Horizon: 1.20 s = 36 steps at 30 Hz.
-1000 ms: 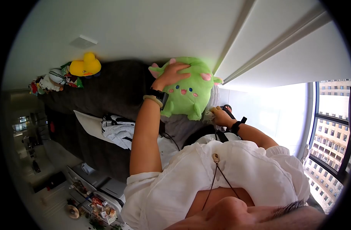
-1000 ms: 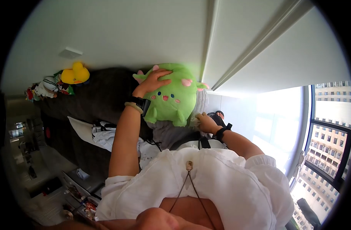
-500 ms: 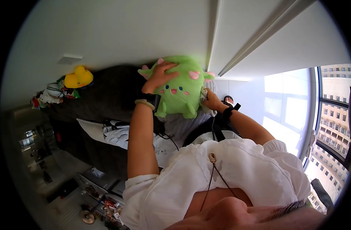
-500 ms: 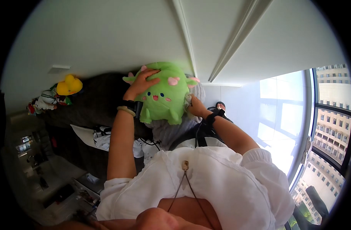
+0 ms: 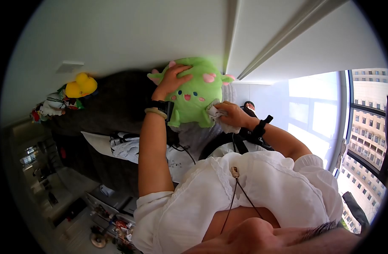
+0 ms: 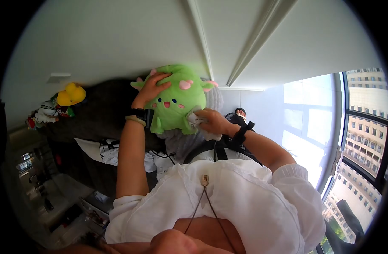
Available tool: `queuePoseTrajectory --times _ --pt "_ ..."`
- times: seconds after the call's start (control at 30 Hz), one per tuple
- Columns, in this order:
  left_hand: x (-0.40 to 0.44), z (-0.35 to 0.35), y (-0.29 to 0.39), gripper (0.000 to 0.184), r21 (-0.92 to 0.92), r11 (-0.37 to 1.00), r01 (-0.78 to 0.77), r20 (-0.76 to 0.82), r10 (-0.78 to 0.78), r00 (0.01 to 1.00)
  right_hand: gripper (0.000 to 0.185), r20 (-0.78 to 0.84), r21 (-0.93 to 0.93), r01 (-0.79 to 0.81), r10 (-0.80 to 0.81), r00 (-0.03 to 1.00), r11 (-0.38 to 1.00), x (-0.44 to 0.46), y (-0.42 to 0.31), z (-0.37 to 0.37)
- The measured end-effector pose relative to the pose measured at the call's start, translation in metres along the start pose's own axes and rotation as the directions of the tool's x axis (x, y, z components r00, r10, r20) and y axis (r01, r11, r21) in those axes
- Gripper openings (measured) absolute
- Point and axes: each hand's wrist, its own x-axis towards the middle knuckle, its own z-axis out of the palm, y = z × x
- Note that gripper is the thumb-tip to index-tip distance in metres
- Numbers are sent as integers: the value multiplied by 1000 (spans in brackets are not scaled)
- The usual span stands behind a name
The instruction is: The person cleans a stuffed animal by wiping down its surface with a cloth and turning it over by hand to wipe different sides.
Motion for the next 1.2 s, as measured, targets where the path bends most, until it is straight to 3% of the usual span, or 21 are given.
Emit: queuePoseTrajectory --times 0.07,0.13,0.17,0.27,0.37,0.47,0.57,0.67,0.7,0.8,0.97,1.03,1.1,1.2 --pt "-3 -1 -1 46 35 999 -13 -6 13 1000 42 88 -161 -35 50 995 986 -3 13 22" --pt "-4 0 3 46 41 999 -15 -11 15 1000 45 235 -357 -120 214 948 926 -10 32 38" --pt "-4 1 4 46 26 1000 -1 -10 1 1000 41 296 -422 -231 374 879 877 -15 35 40" --pt "-3 0 3 46 11 1000 13 -20 -13 1000 42 403 -418 -275 448 798 866 -15 0 15" --pt "-3 2 -1 45 16 1000 6 -31 -6 1000 47 399 -197 -13 92 912 980 -22 -25 -11" --pt "0 3 -2 45 -17 1000 5 -52 -6 999 50 275 -90 110 -82 958 990 -16 -95 -30" --pt "2 9 -9 43 -9 997 -81 -129 79 989 47 69 -380 368 -371 926 849 6 -116 -8" --pt "-3 8 -7 43 23 995 -93 -151 95 984 42 170 -666 355 -330 929 656 21 -86 25" --pt "-3 8 -5 43 19 996 -92 -152 94 984 32 173 -764 275 -227 959 584 20 -73 36" --pt "0 10 -5 45 33 996 -82 -100 85 991 34 193 -834 187 -44 980 519 14 -42 53" --pt "-8 12 6 44 69 995 -75 -120 83 989 33 259 -776 25 283 923 630 7 -37 46" --pt "-6 12 4 43 91 991 -94 -132 105 986 34 397 -741 -14 455 797 671 11 -47 35" --pt "-4 13 -1 43 61 992 -111 -143 119 983 37 581 -695 -58 608 542 716 15 -64 21" --pt "-5 14 -4 43 83 986 -147 -159 159 974 38 595 -473 195 148 790 859 9 -95 21"
